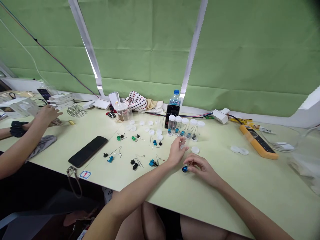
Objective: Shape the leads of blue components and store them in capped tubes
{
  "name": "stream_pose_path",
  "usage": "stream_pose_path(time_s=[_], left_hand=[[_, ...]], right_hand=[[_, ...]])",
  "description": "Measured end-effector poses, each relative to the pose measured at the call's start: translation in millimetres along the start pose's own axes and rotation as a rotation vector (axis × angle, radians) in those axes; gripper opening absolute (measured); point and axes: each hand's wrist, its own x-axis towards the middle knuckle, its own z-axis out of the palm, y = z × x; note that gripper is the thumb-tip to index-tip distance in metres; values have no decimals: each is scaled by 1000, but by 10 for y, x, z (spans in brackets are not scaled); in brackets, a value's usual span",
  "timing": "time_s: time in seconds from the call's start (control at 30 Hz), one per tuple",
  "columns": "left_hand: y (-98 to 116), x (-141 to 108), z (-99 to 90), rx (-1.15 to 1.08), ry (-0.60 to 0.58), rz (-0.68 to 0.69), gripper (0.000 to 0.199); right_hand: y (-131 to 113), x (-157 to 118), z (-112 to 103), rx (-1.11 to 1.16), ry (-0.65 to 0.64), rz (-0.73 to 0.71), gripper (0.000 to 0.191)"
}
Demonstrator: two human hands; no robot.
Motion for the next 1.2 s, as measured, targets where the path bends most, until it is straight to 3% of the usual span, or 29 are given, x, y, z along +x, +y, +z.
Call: stream_pose_path(time_s=[0.33,0.53,0.77,0.9,1.2], left_hand=[[-32,13,-11,20,-18,9,36],[-28,11,-11,-5,-10,24,35],[-41,26,-10,-23,7,23,34],[-31,31,-13,-11,16,13,35],[-16,23,-23,-37,3,-9,40]], right_hand=[[0,-8,9,4,149,9,21],[65,-3,-16,103,40,47,20],[33,-8,-28,-58,155,-42,16],[14,0,-10,-147,148,-122,17],[3,-8,13,-245,212,-98,18]])
